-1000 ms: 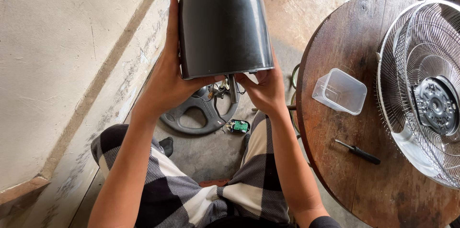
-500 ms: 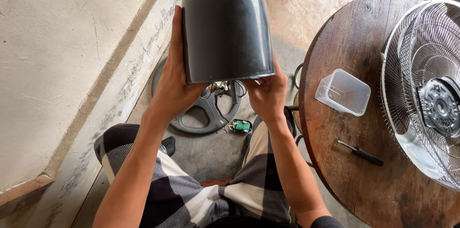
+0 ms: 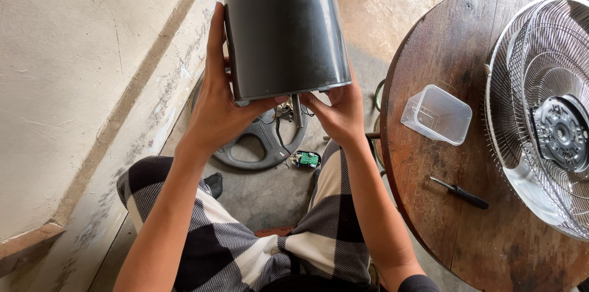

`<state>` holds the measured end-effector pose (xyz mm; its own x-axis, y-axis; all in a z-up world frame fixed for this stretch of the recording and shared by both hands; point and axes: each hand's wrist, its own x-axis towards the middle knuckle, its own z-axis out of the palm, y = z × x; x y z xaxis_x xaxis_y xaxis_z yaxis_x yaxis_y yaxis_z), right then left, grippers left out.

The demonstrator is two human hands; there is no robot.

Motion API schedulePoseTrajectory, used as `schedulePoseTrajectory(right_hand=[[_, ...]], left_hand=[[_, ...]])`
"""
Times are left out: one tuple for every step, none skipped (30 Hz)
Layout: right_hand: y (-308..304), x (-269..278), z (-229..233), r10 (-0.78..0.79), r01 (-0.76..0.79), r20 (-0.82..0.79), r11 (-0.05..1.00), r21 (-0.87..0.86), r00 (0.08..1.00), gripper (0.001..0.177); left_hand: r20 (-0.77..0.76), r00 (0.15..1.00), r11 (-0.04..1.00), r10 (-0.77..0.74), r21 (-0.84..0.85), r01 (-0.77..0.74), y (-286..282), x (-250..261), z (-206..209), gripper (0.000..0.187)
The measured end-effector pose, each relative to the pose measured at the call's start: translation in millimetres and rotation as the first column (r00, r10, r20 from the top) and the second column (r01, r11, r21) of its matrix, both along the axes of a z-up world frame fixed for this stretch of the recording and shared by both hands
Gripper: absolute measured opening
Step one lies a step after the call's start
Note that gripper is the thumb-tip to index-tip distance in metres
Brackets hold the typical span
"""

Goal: The person attaches a black plastic fan housing to the fan stand, aligns the internal components, and secures the assembly using a screwdriver. The person also handles a small black plastic part and a screw from a container.

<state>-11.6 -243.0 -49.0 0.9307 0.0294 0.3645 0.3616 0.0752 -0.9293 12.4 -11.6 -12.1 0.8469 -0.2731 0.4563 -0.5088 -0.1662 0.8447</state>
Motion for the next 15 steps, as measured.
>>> schedulePoseTrajectory(right_hand=[[-1.6, 0.9, -2.8, 0.004, -0.003, -0.02, 1.0, 0.007, 1.0, 0.071], [-3.2, 1.7, -5.4, 0.007, -0.007, -0.04, 1.0, 0.014, 0.999, 0.071], [-4.8, 2.6, -7.9, 0.012, -0.011, -0.06, 1.0, 0.021, 0.998, 0.071], [-5.8, 3.9, -10.2, 0.031, -0.031, -0.07, 1.0, 0.005, 0.997, 0.066], [-6.6, 4.6, -12.4, 0.049, -0.05, -0.08, 0.999, -0.011, 0.996, 0.06], [-7.6, 5.2, -13.9, 0.067, -0.07, -0.091, 0.997, -0.027, 0.994, 0.055], [-8.4, 6.0, -14.8, 0.09, -0.093, -0.112, 0.995, -0.02, 0.99, 0.052], [-9.3, 7.0, -15.1, 0.113, -0.116, -0.132, 0.993, -0.012, 0.985, 0.05], [-10.8, 7.5, -14.8, 0.135, -0.138, -0.152, 0.99, -0.005, 0.979, 0.047], [-12.2, 7.2, -14.2, 0.132, -0.139, -0.158, 0.99, -0.031, 0.978, 0.047], [-13.8, 6.8, -13.1, 0.13, -0.141, -0.164, 0.988, -0.058, 0.978, 0.047], [-15.2, 6.1, -11.8, 0.128, -0.144, -0.169, 0.986, -0.085, 0.977, 0.047], [-16.2, 4.7, -10.7, 0.109, -0.14, -0.215, 0.981, -0.131, 0.971, 0.043], [-17.3, 1.7, -9.9, 0.089, -0.138, -0.259, 0.974, -0.178, 0.962, 0.039], [-18.1, -2.7, -9.9, 0.064, -0.137, -0.304, 0.965, -0.224, 0.951, 0.036]], left_hand=[[-0.007, 1.0, 1.0, 0.006, 0.004, -0.006, -0.1, 0.1, 0.5, 0.13], [-0.019, 1.0, 1.0, 0.011, 0.006, -0.011, -0.1, -0.3, 0.8, 0.129], [-0.03, 0.999, 1.0, 0.016, 0.006, -0.016, 0.0, -1.3, 0.6, 0.128], [-0.041, 0.999, 1.0, 0.021, 0.007, -0.021, 0.0, -2.0, 0.0, 0.128], [-0.014, 1.0, 1.0, 0.022, 0.004, -0.022, -0.7, -2.6, -1.2, 0.126], [0.014, 1.0, 1.0, 0.023, 0.001, -0.023, -2.2, -3.0, -2.9, 0.125], [0.041, 0.999, 1.0, 0.023, -0.002, -0.023, -2.5, -3.7, -4.6, 0.124], [0.033, 0.999, 1.0, 0.024, -0.005, -0.024, -1.9, -4.7, -6.3, 0.123], [0.025, 0.999, 1.0, 0.023, -0.01, -0.023, -1.8, -5.6, -8.3, 0.122], [0.017, 1.0, 1.0, 0.023, -0.015, -0.023, -1.6, -6.7, -10.4, 0.121], [-0.001, 0.999, 0.999, 0.036, 0.003, -0.036, -1.0, -7.9, -12.2, 0.123], [-0.019, 0.999, 0.999, 0.049, 0.021, -0.049, 0.1, -9.3, -13.9, 0.124], [-0.035, 0.997, 0.997, 0.062, 0.04, -0.061, 1.4, -10.6, -15.3, 0.126], [-0.045, 0.996, 0.996, 0.081, 0.036, -0.079, 2.4, -13.7, -17.0, 0.125], [-0.057, 0.994, 0.995, 0.097, 0.032, -0.095, 2.5, -18.9, -19.3, 0.123]])
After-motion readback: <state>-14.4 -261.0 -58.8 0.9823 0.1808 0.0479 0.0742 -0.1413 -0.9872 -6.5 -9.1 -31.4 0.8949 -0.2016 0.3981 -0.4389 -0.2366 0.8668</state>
